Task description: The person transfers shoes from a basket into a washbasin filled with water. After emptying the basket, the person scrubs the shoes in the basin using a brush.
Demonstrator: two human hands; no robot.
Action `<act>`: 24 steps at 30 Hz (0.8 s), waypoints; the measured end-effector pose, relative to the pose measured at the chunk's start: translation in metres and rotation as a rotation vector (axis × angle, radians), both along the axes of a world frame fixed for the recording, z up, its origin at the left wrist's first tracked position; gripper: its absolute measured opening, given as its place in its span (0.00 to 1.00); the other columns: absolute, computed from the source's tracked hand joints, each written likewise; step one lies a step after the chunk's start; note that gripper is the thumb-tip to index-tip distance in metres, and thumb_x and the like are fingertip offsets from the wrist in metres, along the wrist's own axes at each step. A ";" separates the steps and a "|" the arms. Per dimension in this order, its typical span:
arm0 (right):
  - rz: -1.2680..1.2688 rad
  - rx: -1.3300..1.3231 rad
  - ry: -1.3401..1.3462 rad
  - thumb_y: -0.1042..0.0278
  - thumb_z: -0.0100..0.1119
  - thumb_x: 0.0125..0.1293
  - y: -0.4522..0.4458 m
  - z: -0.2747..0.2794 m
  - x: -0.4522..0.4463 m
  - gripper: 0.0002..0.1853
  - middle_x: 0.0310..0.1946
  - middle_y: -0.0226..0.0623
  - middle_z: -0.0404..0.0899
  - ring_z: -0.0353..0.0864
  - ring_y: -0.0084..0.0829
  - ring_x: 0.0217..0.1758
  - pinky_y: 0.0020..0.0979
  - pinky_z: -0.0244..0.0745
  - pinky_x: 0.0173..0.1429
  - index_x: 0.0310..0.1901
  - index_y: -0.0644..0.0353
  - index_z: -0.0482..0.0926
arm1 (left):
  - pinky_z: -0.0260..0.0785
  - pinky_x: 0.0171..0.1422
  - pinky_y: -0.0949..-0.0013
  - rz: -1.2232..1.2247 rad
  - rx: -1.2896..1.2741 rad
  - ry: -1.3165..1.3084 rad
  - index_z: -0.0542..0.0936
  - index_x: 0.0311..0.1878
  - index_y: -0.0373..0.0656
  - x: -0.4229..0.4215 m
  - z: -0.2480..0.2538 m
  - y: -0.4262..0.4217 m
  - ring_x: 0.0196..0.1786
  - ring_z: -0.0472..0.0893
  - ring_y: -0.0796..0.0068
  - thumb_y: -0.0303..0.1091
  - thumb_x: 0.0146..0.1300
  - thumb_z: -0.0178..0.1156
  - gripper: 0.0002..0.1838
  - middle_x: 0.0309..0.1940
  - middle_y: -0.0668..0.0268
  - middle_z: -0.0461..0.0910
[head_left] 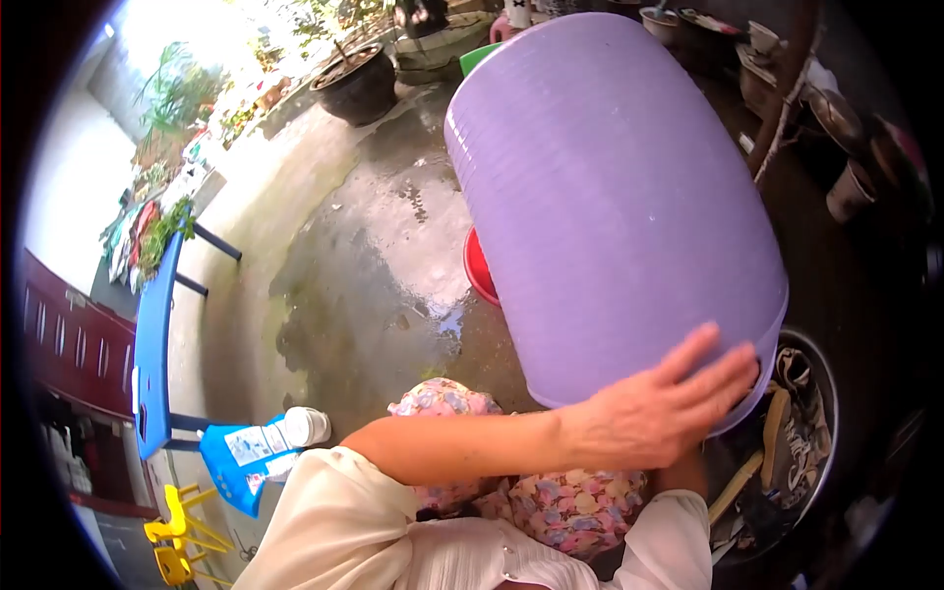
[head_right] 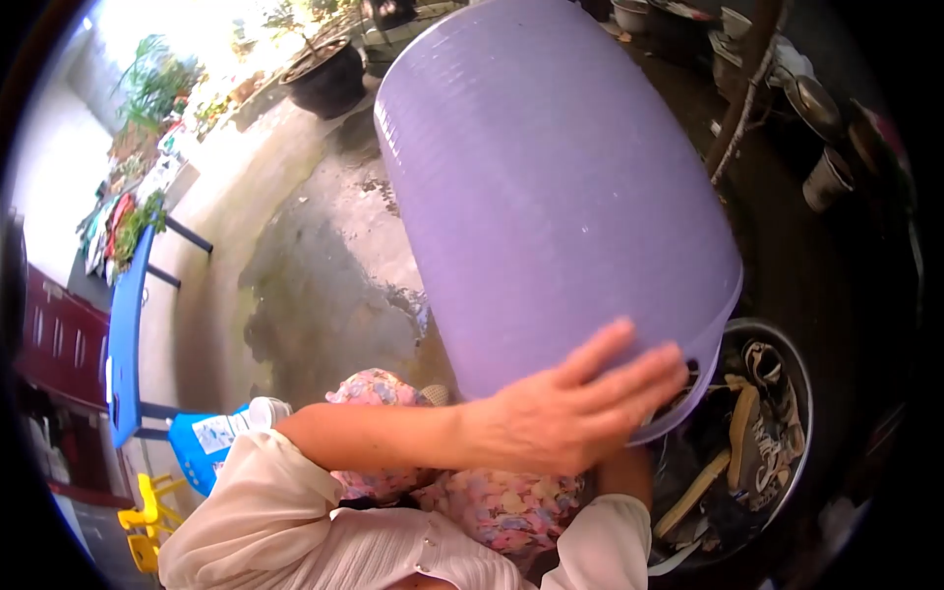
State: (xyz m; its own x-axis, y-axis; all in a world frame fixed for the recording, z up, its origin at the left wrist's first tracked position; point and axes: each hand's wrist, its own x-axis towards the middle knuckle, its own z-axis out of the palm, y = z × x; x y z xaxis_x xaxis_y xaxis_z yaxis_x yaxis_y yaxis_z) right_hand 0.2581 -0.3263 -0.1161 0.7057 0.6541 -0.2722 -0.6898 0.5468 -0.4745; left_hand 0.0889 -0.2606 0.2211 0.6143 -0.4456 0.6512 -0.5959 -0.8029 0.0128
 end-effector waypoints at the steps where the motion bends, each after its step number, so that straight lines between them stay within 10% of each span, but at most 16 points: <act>1: 0.001 0.004 -0.044 0.59 0.56 0.72 0.007 0.017 0.008 0.28 0.65 0.45 0.66 0.75 0.51 0.60 0.56 0.82 0.55 0.69 0.49 0.58 | 0.52 0.74 0.34 0.112 -0.133 -0.079 0.79 0.31 0.38 -0.005 0.012 0.017 0.72 0.63 0.40 0.34 0.47 0.63 0.09 0.66 0.45 0.69; 4: -0.006 -0.025 -0.186 0.60 0.55 0.72 0.034 0.071 0.022 0.27 0.64 0.45 0.67 0.76 0.51 0.61 0.55 0.82 0.56 0.68 0.50 0.59 | 0.58 0.72 0.40 0.463 -0.217 -0.144 0.81 0.30 0.40 -0.028 0.040 0.099 0.69 0.68 0.38 0.32 0.50 0.66 0.06 0.66 0.42 0.69; 9: 0.053 -0.373 -0.473 0.60 0.48 0.75 0.084 0.191 0.005 0.20 0.58 0.45 0.72 0.81 0.49 0.54 0.50 0.82 0.52 0.64 0.55 0.62 | 0.71 0.59 0.65 0.743 -0.666 -0.366 0.83 0.40 0.32 -0.103 0.054 0.247 0.55 0.82 0.62 0.32 0.64 0.66 0.11 0.56 0.48 0.80; 12: 0.225 -0.455 -0.629 0.60 0.47 0.75 0.139 0.236 -0.025 0.17 0.52 0.45 0.75 0.85 0.44 0.44 0.44 0.85 0.45 0.60 0.57 0.65 | 0.63 0.31 0.71 1.107 -0.826 -0.490 0.78 0.27 0.36 -0.158 0.049 0.297 0.27 0.70 0.79 0.39 0.69 0.62 0.17 0.24 0.70 0.75; 17: 0.557 -0.437 -0.796 0.61 0.54 0.72 0.213 0.244 -0.082 0.38 0.56 0.48 0.73 0.82 0.38 0.49 0.39 0.84 0.47 0.76 0.51 0.44 | 0.49 0.24 0.71 1.231 -1.168 -0.743 0.73 0.21 0.45 -0.262 -0.012 0.401 0.20 0.57 0.84 0.44 0.70 0.61 0.22 0.16 0.79 0.61; 24: 0.690 -0.840 -0.883 0.57 0.59 0.70 0.142 0.205 -0.069 0.40 0.57 0.41 0.77 0.81 0.32 0.53 0.32 0.80 0.47 0.77 0.46 0.47 | 0.52 0.24 0.67 1.737 -1.213 -0.822 0.72 0.19 0.40 -0.381 -0.138 0.465 0.19 0.61 0.81 0.51 0.69 0.59 0.27 0.13 0.74 0.64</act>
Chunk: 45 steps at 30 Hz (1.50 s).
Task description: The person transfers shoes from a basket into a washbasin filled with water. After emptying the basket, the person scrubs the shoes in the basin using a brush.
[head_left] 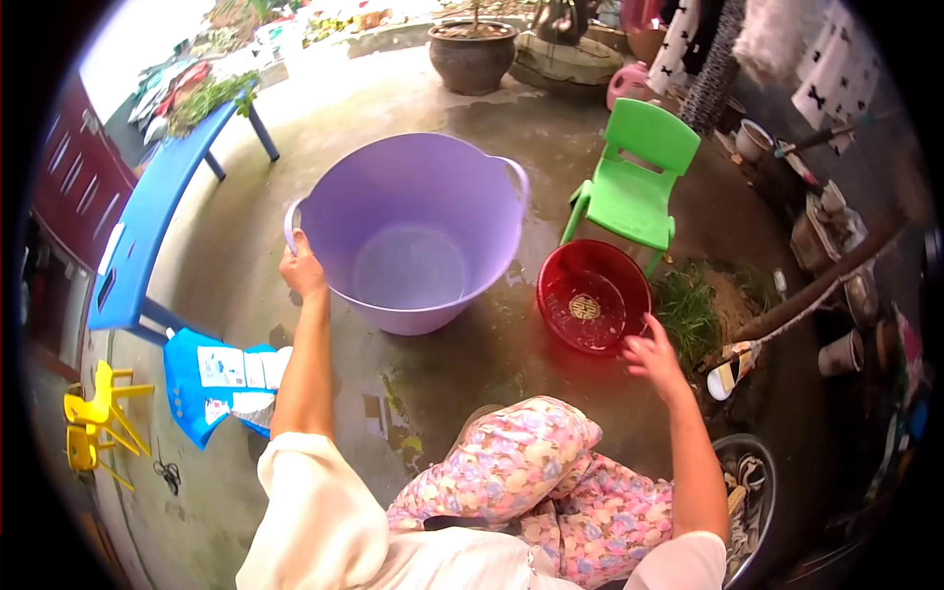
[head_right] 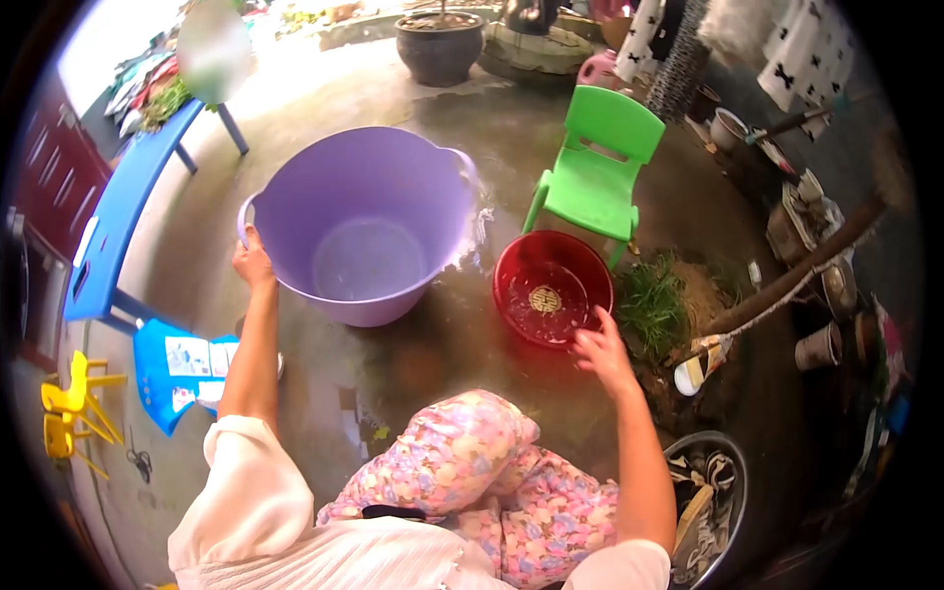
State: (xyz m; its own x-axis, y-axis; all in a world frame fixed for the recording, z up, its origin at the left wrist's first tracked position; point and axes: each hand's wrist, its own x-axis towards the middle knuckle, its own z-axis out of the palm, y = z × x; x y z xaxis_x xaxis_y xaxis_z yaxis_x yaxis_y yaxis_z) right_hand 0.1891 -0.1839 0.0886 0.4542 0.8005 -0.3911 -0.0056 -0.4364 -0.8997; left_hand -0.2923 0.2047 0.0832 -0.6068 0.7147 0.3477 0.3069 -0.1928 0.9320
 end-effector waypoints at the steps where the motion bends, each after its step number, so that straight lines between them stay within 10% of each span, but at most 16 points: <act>1: -0.060 -0.058 -0.026 0.58 0.58 0.70 -0.022 -0.008 0.015 0.38 0.55 0.40 0.78 0.82 0.32 0.51 0.32 0.81 0.46 0.76 0.48 0.50 | 0.59 0.27 0.62 0.016 -0.081 0.086 0.76 0.22 0.37 -0.011 -0.020 -0.004 0.20 0.67 0.74 0.53 0.69 0.58 0.28 0.14 0.68 0.69; 7: -0.418 -0.173 -0.045 0.60 0.52 0.74 -0.165 -0.024 0.064 0.22 0.45 0.37 0.80 0.84 0.31 0.38 0.30 0.82 0.35 0.65 0.55 0.66 | 0.68 0.35 0.54 0.258 -0.216 -0.038 0.82 0.33 0.35 -0.061 -0.093 -0.033 0.26 0.79 0.60 0.55 0.69 0.55 0.28 0.23 0.58 0.81; 14: -0.615 -0.287 -0.008 0.57 0.52 0.74 -0.320 -0.033 0.019 0.19 0.41 0.36 0.80 0.83 0.29 0.34 0.29 0.81 0.31 0.60 0.56 0.70 | 0.71 0.43 0.58 -0.010 -0.233 0.081 0.80 0.35 0.33 -0.067 -0.114 -0.021 0.31 0.80 0.60 0.53 0.71 0.54 0.27 0.26 0.58 0.81; 18: -0.650 -0.097 0.048 0.61 0.56 0.72 -0.447 -0.108 0.003 0.18 0.38 0.40 0.81 0.84 0.37 0.36 0.39 0.84 0.34 0.59 0.58 0.71 | 0.66 0.58 0.60 -0.089 0.046 -0.089 0.74 0.53 0.30 -0.054 -0.107 -0.053 0.52 0.76 0.62 0.51 0.72 0.53 0.27 0.49 0.50 0.76; 24: -0.780 -0.118 0.080 0.66 0.58 0.70 -0.482 -0.108 -0.084 0.14 0.36 0.37 0.82 0.83 0.32 0.36 0.35 0.82 0.38 0.54 0.61 0.75 | 0.62 0.64 0.56 0.131 -0.424 -0.468 0.71 0.57 0.32 -0.027 -0.164 -0.146 0.55 0.72 0.56 0.49 0.71 0.42 0.27 0.56 0.51 0.73; 28: -0.811 -0.121 0.043 0.66 0.59 0.70 -0.508 -0.113 -0.113 0.14 0.36 0.37 0.82 0.83 0.31 0.35 0.34 0.81 0.39 0.53 0.61 0.76 | 0.69 0.42 0.65 -0.290 -0.973 -0.559 0.83 0.35 0.43 0.020 -0.194 -0.208 0.37 0.77 0.71 0.45 0.67 0.48 0.18 0.29 0.66 0.79; 35: -1.012 -0.146 -0.004 0.67 0.60 0.69 -0.518 -0.121 -0.205 0.13 0.36 0.36 0.83 0.82 0.29 0.35 0.32 0.80 0.39 0.52 0.62 0.77 | 0.73 0.43 0.69 -1.121 -0.878 -0.312 0.82 0.39 0.45 0.122 -0.188 -0.257 0.41 0.80 0.75 0.43 0.68 0.58 0.11 0.35 0.71 0.81; 45: -1.255 0.040 -0.155 0.69 0.61 0.68 -0.526 -0.201 -0.273 0.12 0.36 0.34 0.83 0.81 0.26 0.35 0.29 0.79 0.40 0.51 0.62 0.78 | 0.73 0.37 0.76 -1.465 -0.941 -0.081 0.81 0.40 0.45 0.194 -0.155 -0.256 0.33 0.81 0.78 0.34 0.65 0.61 0.05 0.33 0.69 0.82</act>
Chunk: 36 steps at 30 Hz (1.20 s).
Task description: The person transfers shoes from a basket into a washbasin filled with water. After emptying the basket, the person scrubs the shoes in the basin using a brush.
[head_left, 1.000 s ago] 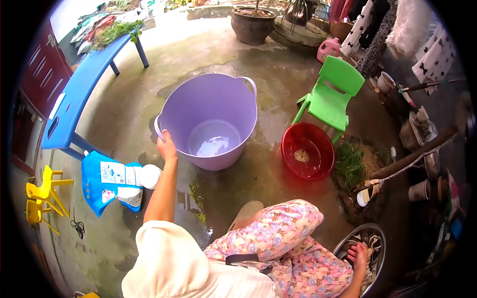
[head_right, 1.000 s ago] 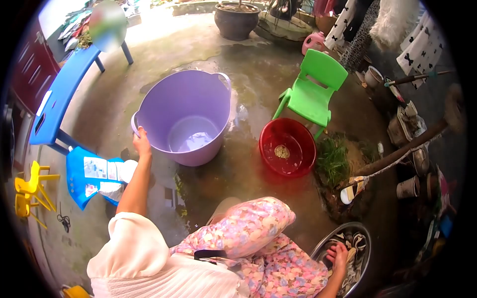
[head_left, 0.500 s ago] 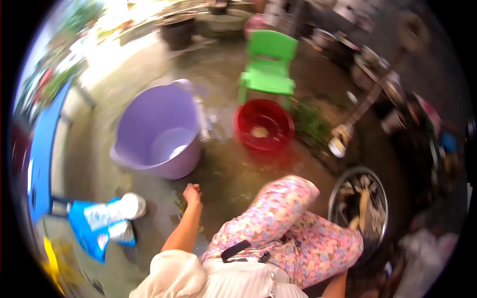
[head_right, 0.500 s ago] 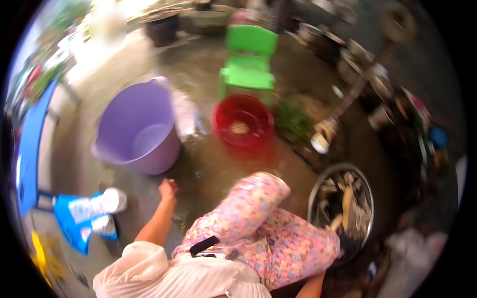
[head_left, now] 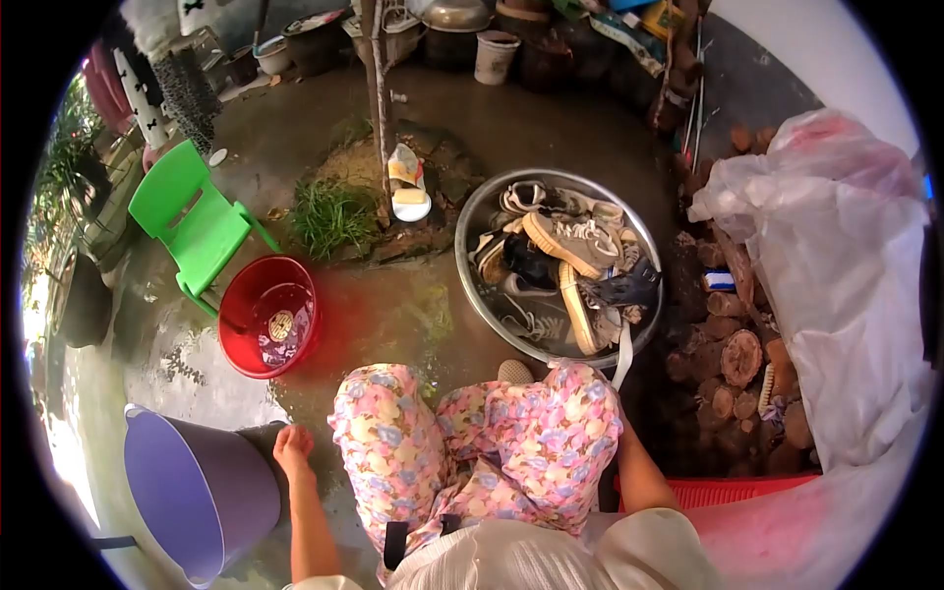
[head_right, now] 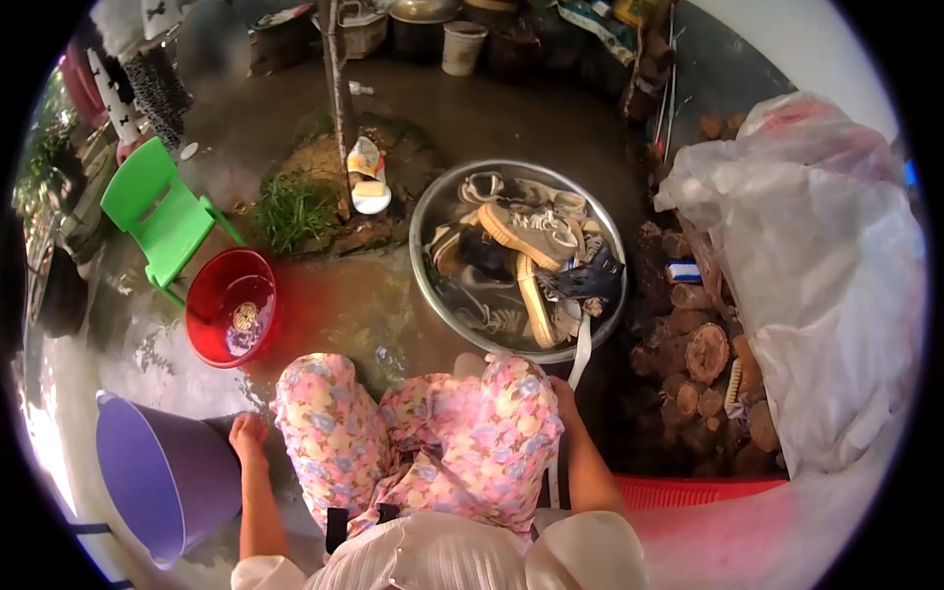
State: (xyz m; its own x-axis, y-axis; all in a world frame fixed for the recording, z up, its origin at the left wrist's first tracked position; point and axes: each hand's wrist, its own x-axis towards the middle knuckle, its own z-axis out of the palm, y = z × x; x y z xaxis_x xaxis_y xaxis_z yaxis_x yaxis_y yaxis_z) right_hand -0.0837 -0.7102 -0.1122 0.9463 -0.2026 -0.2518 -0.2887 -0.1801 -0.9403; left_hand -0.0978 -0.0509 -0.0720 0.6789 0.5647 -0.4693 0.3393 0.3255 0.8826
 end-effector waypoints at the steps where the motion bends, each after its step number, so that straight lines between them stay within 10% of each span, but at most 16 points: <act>1: -0.004 -0.007 -0.059 0.69 0.61 0.68 -0.005 -0.015 -0.003 0.12 0.36 0.34 0.83 0.81 0.26 0.35 0.29 0.79 0.40 0.50 0.62 0.78 | 0.73 0.37 0.76 -0.053 0.022 0.025 0.81 0.40 0.44 0.016 0.011 -0.009 0.33 0.81 0.79 0.34 0.66 0.60 0.05 0.32 0.69 0.82; 9: 0.036 0.089 -0.132 0.74 0.61 0.64 -0.031 -0.110 -0.007 0.16 0.34 0.32 0.81 0.77 0.21 0.35 0.23 0.73 0.42 0.54 0.62 0.79 | 0.72 0.43 0.71 -0.651 0.277 0.018 0.85 0.40 0.36 0.110 -0.032 -0.073 0.36 0.80 0.74 0.38 0.68 0.57 0.14 0.34 0.67 0.84; 11: -0.011 0.550 0.547 0.63 0.61 0.67 -0.070 -0.111 0.007 0.20 0.37 0.39 0.83 0.82 0.31 0.37 0.35 0.79 0.44 0.57 0.62 0.74 | 0.72 0.45 0.65 -0.585 0.170 0.172 0.83 0.44 0.36 0.127 -0.068 -0.073 0.38 0.81 0.68 0.44 0.69 0.56 0.19 0.34 0.63 0.84; 14: 0.127 0.350 0.256 0.67 0.63 0.65 -0.040 -0.061 -0.003 0.23 0.37 0.40 0.84 0.84 0.32 0.39 0.33 0.80 0.47 0.60 0.62 0.73 | 0.71 0.58 0.57 -0.674 0.941 0.149 0.77 0.54 0.35 0.159 -0.068 -0.056 0.50 0.79 0.55 0.46 0.68 0.55 0.23 0.44 0.50 0.80; 16: 0.079 0.178 0.127 0.65 0.62 0.69 -0.081 -0.176 -0.041 0.18 0.37 0.39 0.83 0.84 0.31 0.38 0.32 0.80 0.45 0.57 0.62 0.75 | 0.69 0.60 0.53 -0.611 1.366 0.159 0.74 0.57 0.36 0.182 -0.098 -0.023 0.56 0.77 0.48 0.41 0.67 0.53 0.21 0.51 0.46 0.77; 18: 0.042 0.274 0.073 0.67 0.60 0.71 -0.026 -0.067 -0.023 0.14 0.35 0.37 0.83 0.83 0.28 0.37 0.30 0.80 0.43 0.54 0.62 0.77 | 0.70 0.59 0.51 -0.667 1.508 0.266 0.70 0.60 0.34 0.209 -0.159 0.044 0.55 0.77 0.47 0.33 0.66 0.48 0.21 0.52 0.46 0.76; 20: -0.077 0.069 0.204 0.69 0.57 0.72 0.001 -0.028 -0.018 0.10 0.34 0.33 0.82 0.81 0.24 0.36 0.26 0.78 0.40 0.51 0.60 0.79 | 0.70 0.59 0.48 -0.634 1.188 0.446 0.71 0.61 0.34 0.228 -0.100 0.030 0.54 0.77 0.43 0.38 0.59 0.59 0.28 0.52 0.43 0.76; 23: -0.214 0.175 0.297 0.74 0.52 0.71 0.010 -0.007 -0.017 0.09 0.32 0.32 0.82 0.81 0.21 0.31 0.26 0.79 0.37 0.49 0.60 0.80 | 0.65 0.65 0.47 -0.906 1.021 0.604 0.67 0.66 0.38 0.239 -0.153 0.079 0.62 0.73 0.43 0.48 0.50 0.67 0.42 0.61 0.44 0.73; 26: -0.183 0.067 0.242 0.70 0.52 0.73 0.019 0.006 -0.003 0.10 0.34 0.32 0.82 0.81 0.21 0.31 0.25 0.78 0.37 0.50 0.60 0.79 | 0.53 0.68 0.36 -0.789 1.315 0.683 0.71 0.62 0.47 0.219 -0.091 0.011 0.61 0.73 0.51 0.52 0.49 0.63 0.36 0.57 0.60 0.76; 34: -0.104 -0.347 0.029 0.69 0.56 0.68 0.041 0.035 0.066 0.09 0.36 0.42 0.84 0.85 0.40 0.36 0.35 0.78 0.40 0.46 0.58 0.81 | 0.72 0.54 0.49 -1.307 1.155 0.572 0.82 0.41 0.38 0.178 -0.103 0.002 0.47 0.81 0.44 0.62 0.56 0.59 0.30 0.40 0.46 0.83; 36: -0.047 -0.430 -0.040 0.70 0.56 0.67 0.041 0.037 0.079 0.08 0.36 0.41 0.84 0.85 0.41 0.37 0.36 0.79 0.41 0.45 0.57 0.81 | 0.72 0.50 0.46 -1.527 1.250 0.694 0.85 0.31 0.39 0.202 -0.033 -0.061 0.43 0.83 0.46 0.62 0.58 0.59 0.29 0.32 0.47 0.83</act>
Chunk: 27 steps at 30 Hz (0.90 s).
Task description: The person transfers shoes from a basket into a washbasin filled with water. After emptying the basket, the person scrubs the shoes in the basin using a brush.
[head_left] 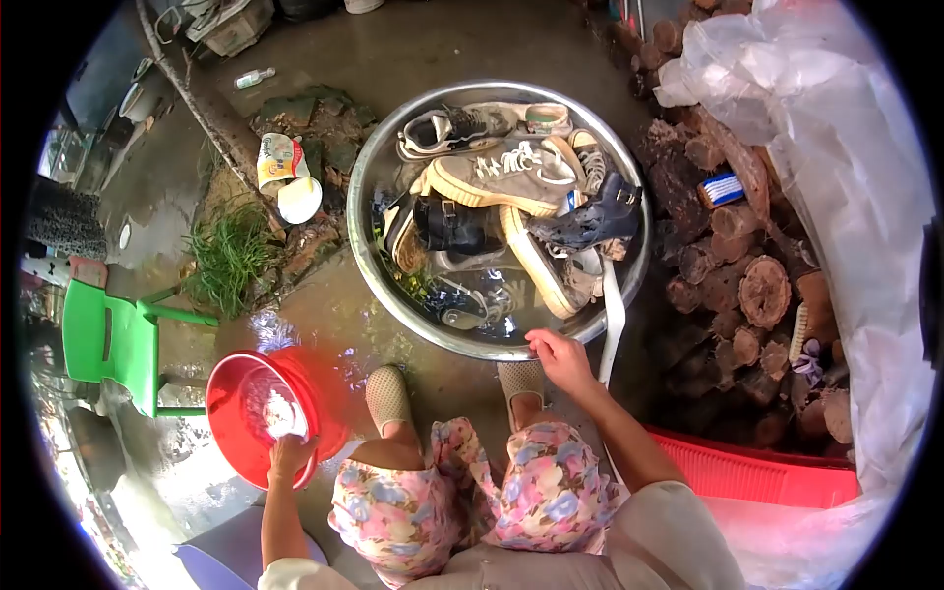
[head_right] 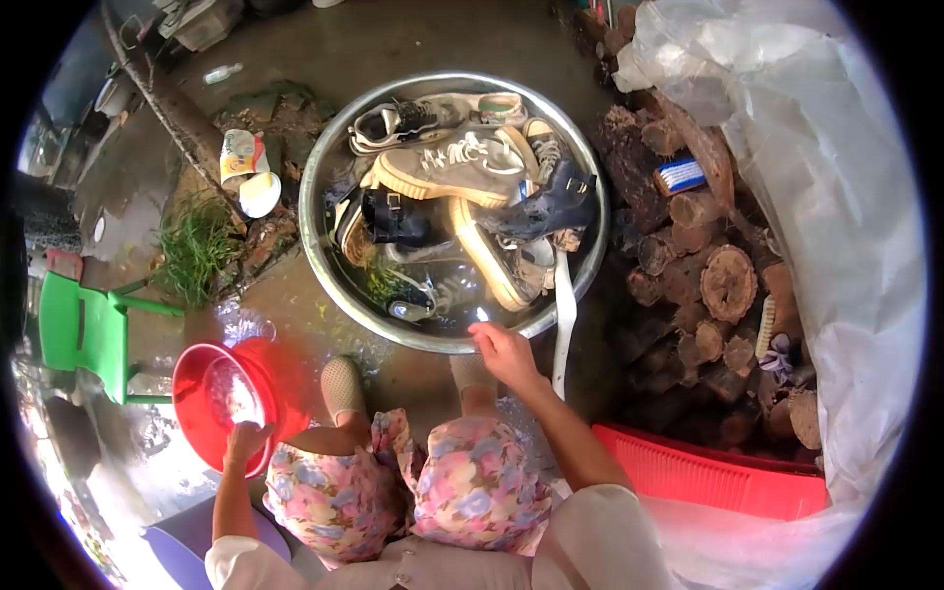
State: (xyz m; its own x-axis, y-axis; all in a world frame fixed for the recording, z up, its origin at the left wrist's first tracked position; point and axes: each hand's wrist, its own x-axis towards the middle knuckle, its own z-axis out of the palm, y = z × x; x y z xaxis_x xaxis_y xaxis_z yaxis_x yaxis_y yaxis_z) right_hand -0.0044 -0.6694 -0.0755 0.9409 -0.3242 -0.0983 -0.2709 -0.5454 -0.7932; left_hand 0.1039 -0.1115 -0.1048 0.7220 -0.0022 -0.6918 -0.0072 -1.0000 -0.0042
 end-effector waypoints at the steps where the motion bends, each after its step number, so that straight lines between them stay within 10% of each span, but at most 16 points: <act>1: 0.033 -0.045 -0.028 0.70 0.56 0.67 0.000 -0.002 0.007 0.08 0.35 0.40 0.84 0.84 0.42 0.38 0.37 0.79 0.42 0.45 0.57 0.81 | 0.72 0.45 0.46 -0.153 -0.053 -0.121 0.84 0.29 0.40 0.013 0.013 -0.023 0.39 0.83 0.47 0.61 0.59 0.59 0.28 0.27 0.49 0.82; 4: 0.137 -0.152 -0.002 0.71 0.55 0.66 -0.006 -0.017 0.034 0.10 0.43 0.42 0.83 0.82 0.45 0.47 0.41 0.77 0.51 0.48 0.56 0.79 | 0.74 0.43 0.50 -0.189 -0.413 -0.403 0.82 0.44 0.43 0.058 0.068 -0.155 0.40 0.82 0.48 0.44 0.63 0.61 0.15 0.34 0.52 0.84; 9: 0.351 -0.510 0.150 0.60 0.62 0.62 -0.022 -0.065 0.082 0.36 0.68 0.52 0.64 0.63 0.50 0.71 0.45 0.64 0.70 0.69 0.61 0.61 | 0.68 0.65 0.57 -0.714 -0.858 -0.289 0.73 0.63 0.42 0.092 0.039 -0.332 0.62 0.74 0.54 0.42 0.61 0.63 0.28 0.61 0.55 0.75; 14: 0.403 -0.524 0.348 0.55 0.64 0.60 -0.027 -0.126 0.106 0.44 0.73 0.48 0.57 0.50 0.46 0.78 0.44 0.53 0.77 0.74 0.57 0.54 | 0.54 0.74 0.48 -0.976 -0.380 0.007 0.63 0.71 0.44 0.111 -0.026 -0.415 0.76 0.59 0.54 0.49 0.63 0.60 0.36 0.71 0.51 0.62; 16: 0.408 -0.677 0.416 0.59 0.62 0.59 -0.027 -0.145 0.120 0.44 0.75 0.45 0.53 0.54 0.48 0.77 0.44 0.58 0.76 0.75 0.55 0.52 | 0.62 0.69 0.49 -0.999 -0.372 -0.243 0.62 0.72 0.45 0.111 -0.057 -0.419 0.71 0.67 0.54 0.47 0.63 0.60 0.36 0.65 0.51 0.70; 19: 0.302 -0.475 0.639 0.61 0.60 0.59 -0.017 -0.084 0.143 0.35 0.70 0.47 0.63 0.68 0.47 0.69 0.41 0.71 0.67 0.70 0.54 0.64 | 0.77 0.45 0.57 -0.997 -0.274 -0.190 0.77 0.56 0.47 0.113 -0.099 -0.432 0.46 0.85 0.58 0.37 0.60 0.57 0.20 0.42 0.60 0.85; 22: 0.344 -0.454 0.504 0.63 0.57 0.62 -0.021 -0.116 0.133 0.13 0.42 0.45 0.82 0.84 0.44 0.47 0.43 0.79 0.49 0.47 0.57 0.79 | 0.78 0.38 0.59 -0.958 -0.397 -0.343 0.83 0.31 0.48 0.136 -0.086 -0.426 0.37 0.87 0.62 0.32 0.57 0.58 0.05 0.34 0.60 0.86; 27: -0.065 0.012 0.162 0.57 0.50 0.71 -0.051 -0.074 0.090 0.13 0.35 0.49 0.83 0.84 0.47 0.40 0.43 0.77 0.44 0.39 0.57 0.78 | 0.75 0.48 0.52 -0.636 -0.633 -0.258 0.83 0.43 0.47 0.152 -0.003 -0.407 0.43 0.83 0.50 0.35 0.61 0.59 0.09 0.35 0.54 0.84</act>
State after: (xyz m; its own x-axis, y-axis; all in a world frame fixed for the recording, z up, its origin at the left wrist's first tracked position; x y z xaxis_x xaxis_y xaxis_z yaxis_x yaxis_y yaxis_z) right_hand 0.0853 -0.7206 -0.1500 0.8894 -0.3820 -0.2512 -0.4302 -0.5132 -0.7426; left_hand 0.2562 -0.5183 -0.1079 0.5868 -0.7717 -0.2453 -0.6287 -0.6251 0.4626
